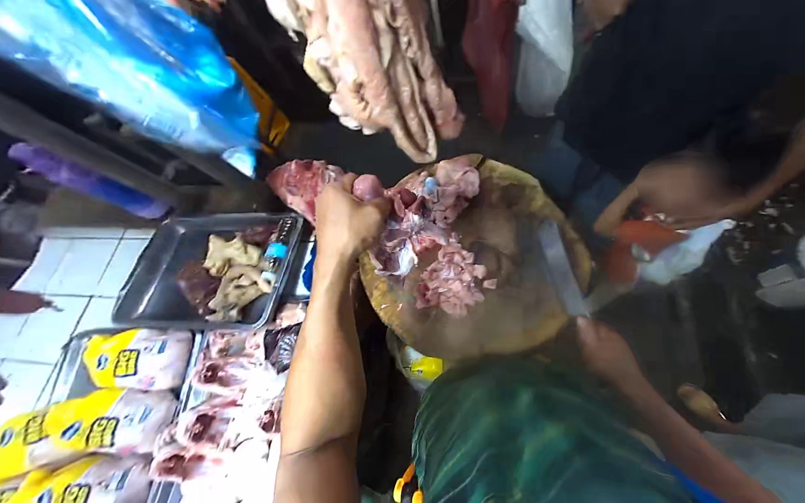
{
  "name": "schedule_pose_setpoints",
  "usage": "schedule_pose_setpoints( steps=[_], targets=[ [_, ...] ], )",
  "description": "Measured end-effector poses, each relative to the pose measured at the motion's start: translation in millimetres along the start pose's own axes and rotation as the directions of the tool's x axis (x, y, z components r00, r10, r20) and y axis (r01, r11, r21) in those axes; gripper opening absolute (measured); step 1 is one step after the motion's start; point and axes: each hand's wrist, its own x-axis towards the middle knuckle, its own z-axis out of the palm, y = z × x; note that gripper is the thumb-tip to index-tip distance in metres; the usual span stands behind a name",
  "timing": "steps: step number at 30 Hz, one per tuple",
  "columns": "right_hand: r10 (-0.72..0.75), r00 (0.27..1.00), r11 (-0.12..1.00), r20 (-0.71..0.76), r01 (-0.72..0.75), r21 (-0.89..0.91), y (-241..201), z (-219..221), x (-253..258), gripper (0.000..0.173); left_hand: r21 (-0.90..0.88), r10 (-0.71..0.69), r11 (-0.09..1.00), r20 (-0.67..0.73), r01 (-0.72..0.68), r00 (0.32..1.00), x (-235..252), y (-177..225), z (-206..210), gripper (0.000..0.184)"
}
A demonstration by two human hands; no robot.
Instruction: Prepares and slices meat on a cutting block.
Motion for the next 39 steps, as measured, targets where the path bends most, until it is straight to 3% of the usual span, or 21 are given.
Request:
schedule_pose_setpoints(
  steps=[2, 6, 10, 13, 16, 19, 23, 26, 29, 32, 33, 35, 37, 39],
  targets=[
    [-0.015, 1.000, 1.000, -0.013, 0.015, 0.001, 2.5, 3.3, -0.2, 0.072, 0.035, -0.076, 0.997, 0.019, 0.075, 0.997, -0.7, -21.6, 7.1, 0.031],
    [-0.149, 0.989, 0.974, 0.005, 0.147, -0.172, -6.2, 3.3, -19.7, 0.067, 0.058, -0.193, 0.980, 0.003, 0.192, 0.981, -9.0, -71.6, 25.4, 0.034],
    [-0.283, 0.896, 0.895, 0.341, 0.375, -0.241, -40.8, 17.9, -25.9, 0.063, 0.054, -0.288, 0.956, -0.039, 0.290, 0.957, -21.0, -95.9, 26.5, 0.032],
    [-0.258, 0.813, 0.868, 0.521, 0.432, -0.244, -81.1, 62.4, -7.4, 0.067, 0.079, -0.319, 0.944, -0.029, 0.320, 0.947, -27.2, -95.2, 18.0, 0.032],
    [-0.233, 0.871, 0.882, 0.434, 0.377, -0.283, -111.3, 86.9, 1.5, 0.070, 0.004, -0.362, 0.932, -0.003, 0.362, 0.932, -36.7, -86.0, 8.9, 0.032],
    [-0.198, 0.928, 0.908, 0.316, 0.295, -0.297, -125.3, 82.5, 4.0, 0.072, -0.221, -0.406, 0.887, 0.047, 0.406, 0.913, -44.2, -85.5, 6.8, 0.030],
    [-0.183, 0.945, 0.932, 0.271, 0.254, -0.257, -127.4, 70.2, 12.5, 0.072, -0.608, -0.473, 0.618, 0.218, 0.498, 0.853, -52.7, -98.4, 39.4, 0.026],
    [-0.160, 0.943, 0.945, 0.291, 0.232, -0.230, -126.7, 70.0, 14.2, 0.071, -0.460, -0.503, 0.600, 0.421, 0.655, 0.755, -63.0, -139.6, 92.9, 0.038],
    [-0.148, 0.938, 0.962, 0.313, 0.210, -0.176, -125.9, 69.3, 10.4, 0.071, -0.268, -0.564, 0.630, 0.486, 0.729, 0.667, -80.4, -174.9, 135.9, 0.046],
    [-0.119, 0.938, 0.978, 0.325, 0.168, -0.127, -124.8, 63.4, 3.4, 0.067, -0.032, -0.625, 0.755, 0.264, 0.655, 0.734, -85.2, -171.9, 135.7, 0.046],
    [-0.122, 0.939, 0.980, 0.321, 0.165, -0.111, -125.0, 62.8, 0.5, 0.066, 0.011, -0.594, 0.798, 0.187, 0.602, 0.783, -84.5, -166.1, 132.3, 0.050],
    [-0.131, 0.944, 0.983, 0.303, 0.164, -0.086, -127.9, 63.4, -6.2, 0.065, 0.059, -0.396, 0.918, 0.112, 0.392, 0.911, -75.0, -155.9, 130.7, 0.052],
    [-0.150, 0.950, 0.983, 0.275, 0.172, -0.057, -130.5, 68.4, -12.7, 0.064, 0.133, -0.137, 0.985, 0.204, 0.111, 0.969, -59.0, -153.5, 139.8, 0.058],
    [-0.176, 0.953, 0.982, 0.247, 0.189, -0.028, -133.2, 74.7, -21.2, 0.064, 0.213, -0.049, 0.977, 0.345, -0.027, 0.937, -46.0, -159.4, 149.2, 0.060]
  ],
)
